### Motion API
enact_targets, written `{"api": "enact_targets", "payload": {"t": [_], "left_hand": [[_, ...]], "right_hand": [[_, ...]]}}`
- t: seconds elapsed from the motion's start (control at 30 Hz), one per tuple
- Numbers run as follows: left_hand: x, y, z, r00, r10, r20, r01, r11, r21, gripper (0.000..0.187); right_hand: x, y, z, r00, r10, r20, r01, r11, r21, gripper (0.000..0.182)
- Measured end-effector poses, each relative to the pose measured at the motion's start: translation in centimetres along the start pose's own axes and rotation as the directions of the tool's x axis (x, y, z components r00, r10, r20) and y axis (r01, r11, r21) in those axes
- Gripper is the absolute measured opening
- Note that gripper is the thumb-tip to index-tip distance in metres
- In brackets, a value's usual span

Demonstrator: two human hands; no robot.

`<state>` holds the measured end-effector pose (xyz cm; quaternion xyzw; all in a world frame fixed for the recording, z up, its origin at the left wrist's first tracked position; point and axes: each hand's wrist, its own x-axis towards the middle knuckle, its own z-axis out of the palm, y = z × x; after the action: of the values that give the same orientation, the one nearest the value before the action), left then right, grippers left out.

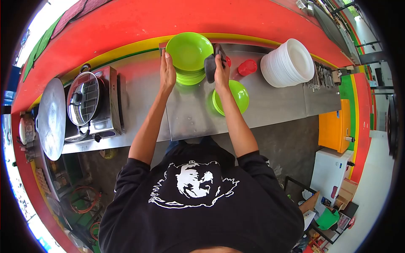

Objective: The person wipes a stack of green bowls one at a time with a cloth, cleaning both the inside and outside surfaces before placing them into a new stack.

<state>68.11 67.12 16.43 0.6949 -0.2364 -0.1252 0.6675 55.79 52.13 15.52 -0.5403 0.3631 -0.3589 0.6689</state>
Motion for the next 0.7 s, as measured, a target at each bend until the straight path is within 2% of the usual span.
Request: {"api": "enact_targets", "payload": {"t": [0.07, 0.17, 0.2, 0.4, 0.5, 0.57, 0.67, 0.7], "left_hand": [[1.3, -0.4, -0.2, 1.000, 0.021, 0.022, -0.022, 1.000, 0.021, 0.074], [2.8, -1.0, -0.5, 0.998, 0.046, 0.051, -0.048, 0.998, 0.049, 0.075], [3.2, -1.1, -0.6, 0.997, 0.051, 0.060, -0.055, 0.997, 0.056, 0.075], [4.1, -1.6, -0.6, 0.993, 0.076, 0.087, -0.083, 0.993, 0.084, 0.075], [3.9, -1.0, -0.9, 0.988, 0.099, 0.118, -0.109, 0.990, 0.088, 0.075], [3.5, -0.3, -1.3, 0.980, 0.120, 0.160, -0.136, 0.987, 0.090, 0.074], [2.3, 0.9, -1.4, 0.992, 0.062, 0.109, -0.067, 0.997, 0.039, 0.068], [1.3, 2.2, -1.5, 0.986, 0.099, 0.131, -0.098, 0.995, -0.018, 0.066]], "right_hand": [[1.5, 1.1, 0.3, 0.999, 0.021, 0.042, -0.017, 0.996, -0.087, 0.066], [2.3, 1.3, 1.5, 1.000, 0.000, -0.030, -0.006, 0.981, -0.194, 0.067], [2.6, 1.3, 1.5, 1.000, 0.004, 0.001, -0.004, 0.984, -0.177, 0.068], [1.5, 0.3, 2.4, 0.997, 0.004, -0.072, -0.017, 0.985, -0.172, 0.066], [0.9, -0.2, 2.4, 0.999, 0.009, -0.041, -0.013, 0.995, -0.102, 0.064], [0.4, -0.5, 2.5, 0.997, 0.000, -0.081, -0.006, 0.997, -0.081, 0.061], [-1.2, -1.0, 2.1, 0.994, -0.011, -0.106, 0.010, 1.000, -0.006, 0.062], [-2.1, -1.3, 1.9, 0.994, -0.014, -0.105, 0.017, 0.999, 0.027, 0.063]]}}
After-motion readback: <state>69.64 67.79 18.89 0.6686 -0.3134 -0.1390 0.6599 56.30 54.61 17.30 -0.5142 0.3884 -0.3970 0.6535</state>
